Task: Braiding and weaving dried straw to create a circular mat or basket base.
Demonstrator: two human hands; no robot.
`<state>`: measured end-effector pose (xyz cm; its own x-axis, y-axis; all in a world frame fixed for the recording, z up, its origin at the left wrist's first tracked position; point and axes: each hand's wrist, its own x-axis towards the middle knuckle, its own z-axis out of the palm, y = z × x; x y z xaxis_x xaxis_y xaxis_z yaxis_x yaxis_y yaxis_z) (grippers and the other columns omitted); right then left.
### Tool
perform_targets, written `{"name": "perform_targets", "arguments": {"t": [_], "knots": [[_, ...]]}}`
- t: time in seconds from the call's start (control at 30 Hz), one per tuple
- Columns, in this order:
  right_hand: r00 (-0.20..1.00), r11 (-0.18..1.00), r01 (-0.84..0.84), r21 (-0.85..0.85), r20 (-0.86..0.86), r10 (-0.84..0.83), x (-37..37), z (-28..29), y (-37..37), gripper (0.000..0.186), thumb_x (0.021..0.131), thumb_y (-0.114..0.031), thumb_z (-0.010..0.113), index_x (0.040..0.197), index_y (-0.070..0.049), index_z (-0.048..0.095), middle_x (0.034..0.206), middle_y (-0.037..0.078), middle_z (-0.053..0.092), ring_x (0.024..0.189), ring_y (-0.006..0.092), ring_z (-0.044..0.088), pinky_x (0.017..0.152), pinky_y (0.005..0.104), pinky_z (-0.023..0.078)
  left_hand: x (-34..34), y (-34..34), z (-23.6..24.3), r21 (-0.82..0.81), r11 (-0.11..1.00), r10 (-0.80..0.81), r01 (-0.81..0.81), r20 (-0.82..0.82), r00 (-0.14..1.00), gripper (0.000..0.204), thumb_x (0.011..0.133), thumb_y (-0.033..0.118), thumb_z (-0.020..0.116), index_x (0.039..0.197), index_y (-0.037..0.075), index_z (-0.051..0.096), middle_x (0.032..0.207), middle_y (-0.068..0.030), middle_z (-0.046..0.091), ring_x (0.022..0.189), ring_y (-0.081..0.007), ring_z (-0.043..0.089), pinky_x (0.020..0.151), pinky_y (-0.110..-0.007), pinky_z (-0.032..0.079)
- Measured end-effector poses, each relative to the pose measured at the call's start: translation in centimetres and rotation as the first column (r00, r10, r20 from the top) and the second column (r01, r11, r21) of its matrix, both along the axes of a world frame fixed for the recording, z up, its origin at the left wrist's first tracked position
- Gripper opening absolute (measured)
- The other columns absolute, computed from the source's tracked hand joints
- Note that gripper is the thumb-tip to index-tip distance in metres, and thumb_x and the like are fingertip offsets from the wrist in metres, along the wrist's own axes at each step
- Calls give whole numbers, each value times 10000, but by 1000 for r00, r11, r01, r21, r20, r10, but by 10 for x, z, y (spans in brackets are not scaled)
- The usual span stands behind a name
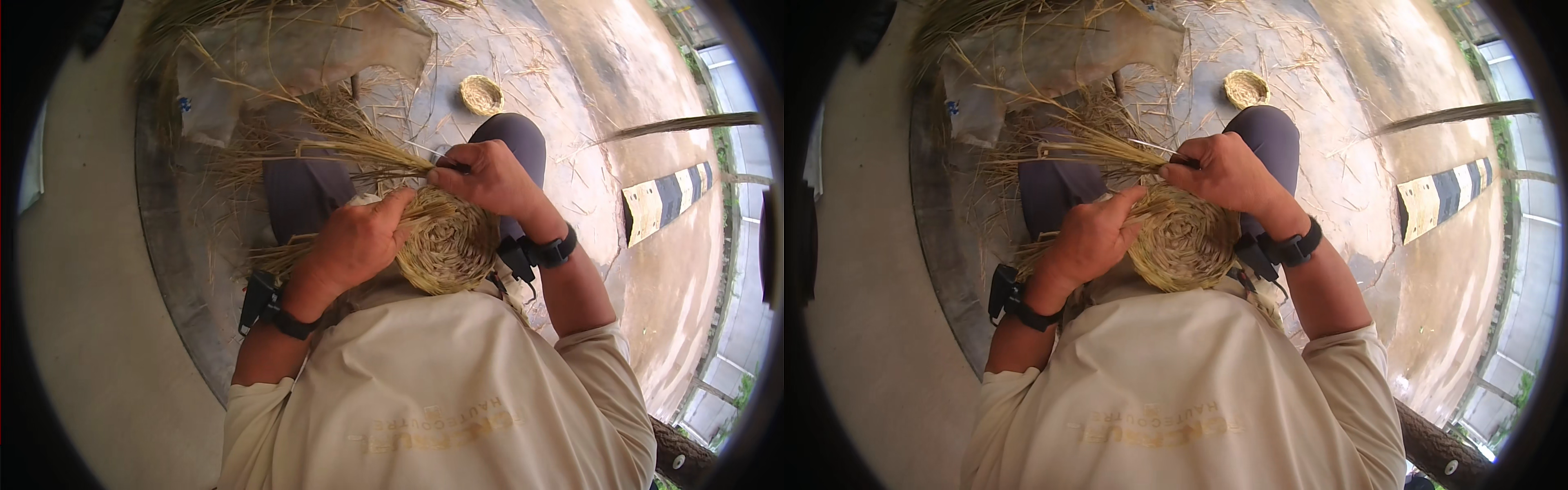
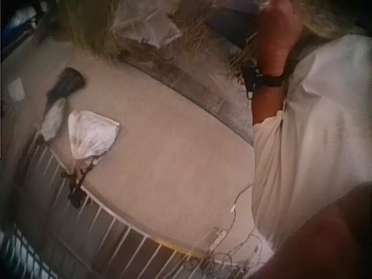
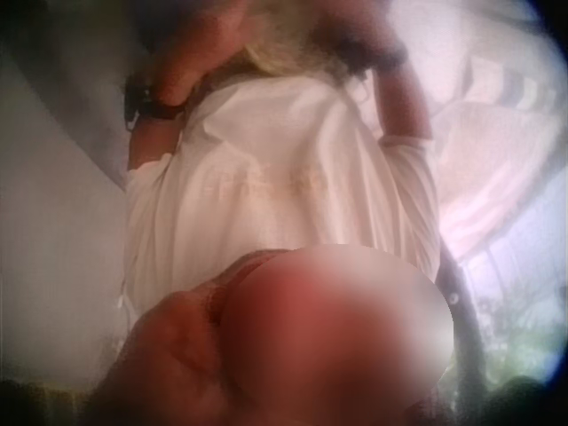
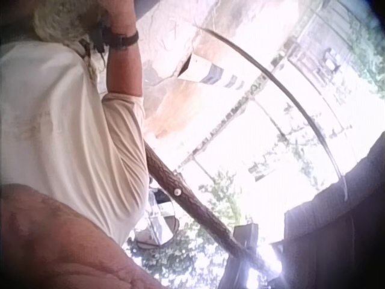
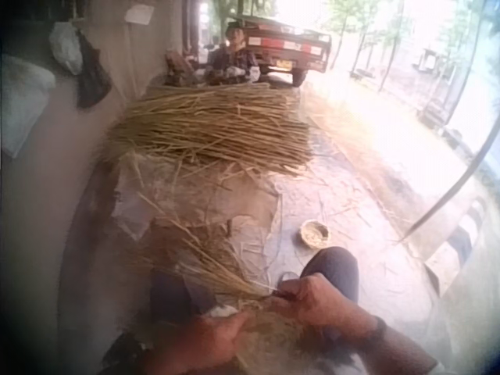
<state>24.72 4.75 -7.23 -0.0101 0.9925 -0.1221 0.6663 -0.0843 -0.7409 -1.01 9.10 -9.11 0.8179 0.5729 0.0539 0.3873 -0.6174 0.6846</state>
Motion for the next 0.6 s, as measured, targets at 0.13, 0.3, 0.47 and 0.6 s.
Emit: {"name": "perform_targets", "arguments": {"t": [0.13,0.3,0.47,0.6], "knots": [[993,991,-36,131,113,21,-4,-3,-6,281,955,-243,760,788,-26,697,667,192,645,618,400,640,584,463,514,-1,1,-5,-25,1000,-18,17,-32,999,486,920,173,771,1371,60,628,1051,-211,759,910,-403,748,765,-476,607],[987,964,-64,258,159,23,-3,-2,-8,241,989,-206,713,813,-44,681,658,197,623,633,418,645,583,489,509,0,11,5,-10,999,-30,30,34,999,459,972,284,759,1355,64,636,995,-201,760,880,-405,746,741,-487,598],[989,961,-95,260,131,62,-5,13,-5,273,1015,-188,694,797,-35,630,641,202,591,614,421,621,564,488,481,5,32,26,84,994,-68,64,47,997,399,1030,401,684,1249,68,664,941,-203,754,844,-417,739,700,-499,584],[995,971,-88,224,70,74,-4,19,-2,308,1036,-192,681,794,-24,594,631,208,560,597,430,584,547,480,449,6,41,22,131,988,-76,81,-41,996,388,1054,447,627,1133,69,665,868,-207,730,804,-433,721,662,-521,560]]}}
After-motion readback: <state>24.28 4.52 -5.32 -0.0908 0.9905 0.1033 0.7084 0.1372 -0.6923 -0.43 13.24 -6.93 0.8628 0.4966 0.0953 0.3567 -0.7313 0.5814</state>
